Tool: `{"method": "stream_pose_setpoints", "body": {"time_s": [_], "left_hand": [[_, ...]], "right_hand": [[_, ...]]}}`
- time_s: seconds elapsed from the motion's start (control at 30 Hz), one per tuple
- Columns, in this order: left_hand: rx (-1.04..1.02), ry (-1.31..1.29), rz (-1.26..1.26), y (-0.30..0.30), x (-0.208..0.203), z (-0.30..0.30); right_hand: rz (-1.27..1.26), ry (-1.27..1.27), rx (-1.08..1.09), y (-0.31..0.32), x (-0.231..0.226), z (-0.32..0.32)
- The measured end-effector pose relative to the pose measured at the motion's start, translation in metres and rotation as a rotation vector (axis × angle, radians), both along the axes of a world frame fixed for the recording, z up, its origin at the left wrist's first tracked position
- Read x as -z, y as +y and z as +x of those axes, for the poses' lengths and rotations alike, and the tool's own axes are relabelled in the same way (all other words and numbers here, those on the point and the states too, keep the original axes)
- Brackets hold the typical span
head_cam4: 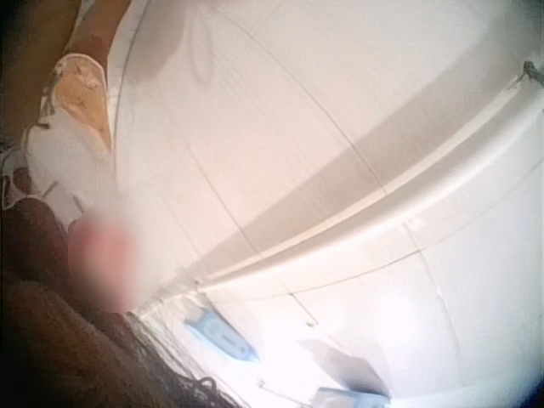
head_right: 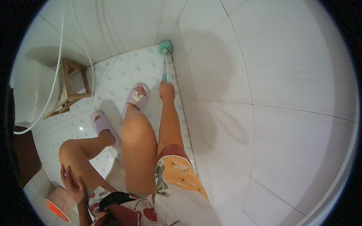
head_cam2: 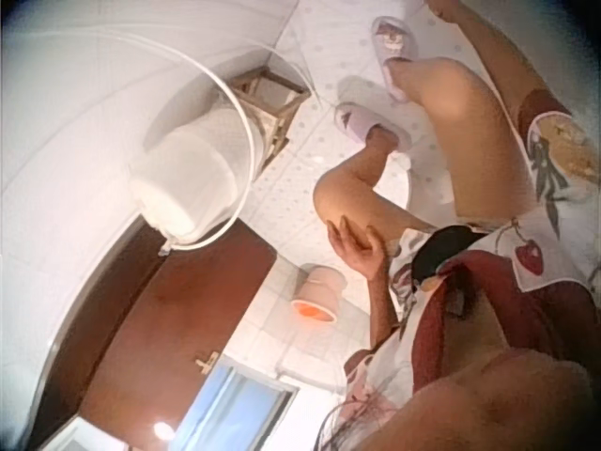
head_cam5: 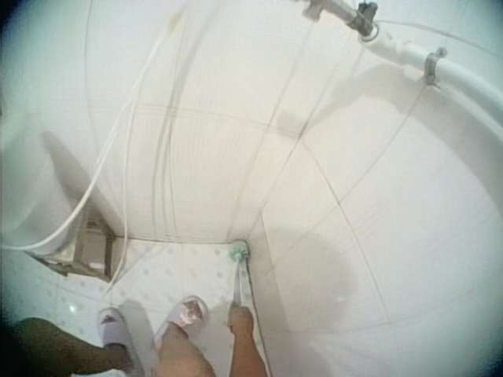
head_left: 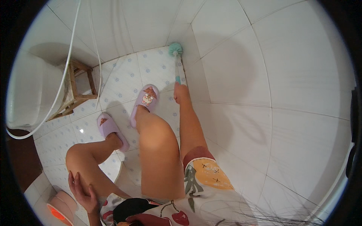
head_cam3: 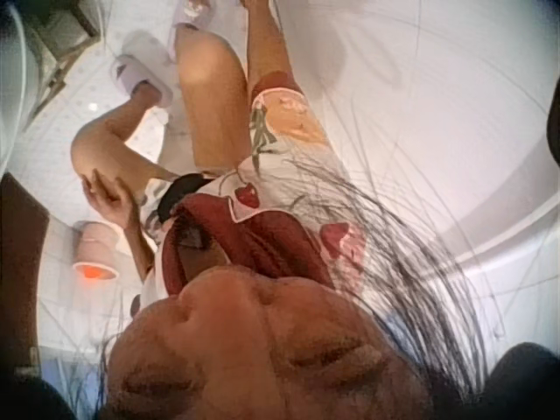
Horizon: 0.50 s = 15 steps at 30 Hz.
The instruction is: The person scrubs the tiled bathroom floor with a long-handled brush, moves a small wooden stool and a white water container, opens a window, and places a white rectangular object on the window sill. The person then returns to the water container and manipulates the attached tubing.
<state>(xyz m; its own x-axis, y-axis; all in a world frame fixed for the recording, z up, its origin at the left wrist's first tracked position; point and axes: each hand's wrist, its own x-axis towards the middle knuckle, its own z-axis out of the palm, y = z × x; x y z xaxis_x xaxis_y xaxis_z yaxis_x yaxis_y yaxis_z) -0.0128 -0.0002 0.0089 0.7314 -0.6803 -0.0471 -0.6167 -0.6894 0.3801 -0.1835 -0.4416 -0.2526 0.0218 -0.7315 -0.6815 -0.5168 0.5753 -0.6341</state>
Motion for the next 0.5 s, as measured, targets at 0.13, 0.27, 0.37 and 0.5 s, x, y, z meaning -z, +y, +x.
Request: {"method": "stream_pose_setpoints", "body": {"time_s": [0.13, 0.27, 0.37, 0.5], "left_hand": [[0.0, -0.029, 0.035, -0.003, -0.007, 0.0], [-0.01, -0.038, 0.035, 0.004, -0.005, 0.005], [-0.006, -0.025, 0.025, 0.004, -0.001, 0.008], [-0.018, 0.006, -0.03, 0.004, 0.001, 0.01]], "right_hand": [[0.087, -0.032, -0.009, 0.014, -0.014, -0.013], [0.05, 0.085, -0.149, 0.145, 0.01, -0.133], [0.292, 0.16, 0.028, 0.255, -0.024, -0.209], [0.423, 0.293, 0.082, 0.293, -0.06, -0.223]]}}
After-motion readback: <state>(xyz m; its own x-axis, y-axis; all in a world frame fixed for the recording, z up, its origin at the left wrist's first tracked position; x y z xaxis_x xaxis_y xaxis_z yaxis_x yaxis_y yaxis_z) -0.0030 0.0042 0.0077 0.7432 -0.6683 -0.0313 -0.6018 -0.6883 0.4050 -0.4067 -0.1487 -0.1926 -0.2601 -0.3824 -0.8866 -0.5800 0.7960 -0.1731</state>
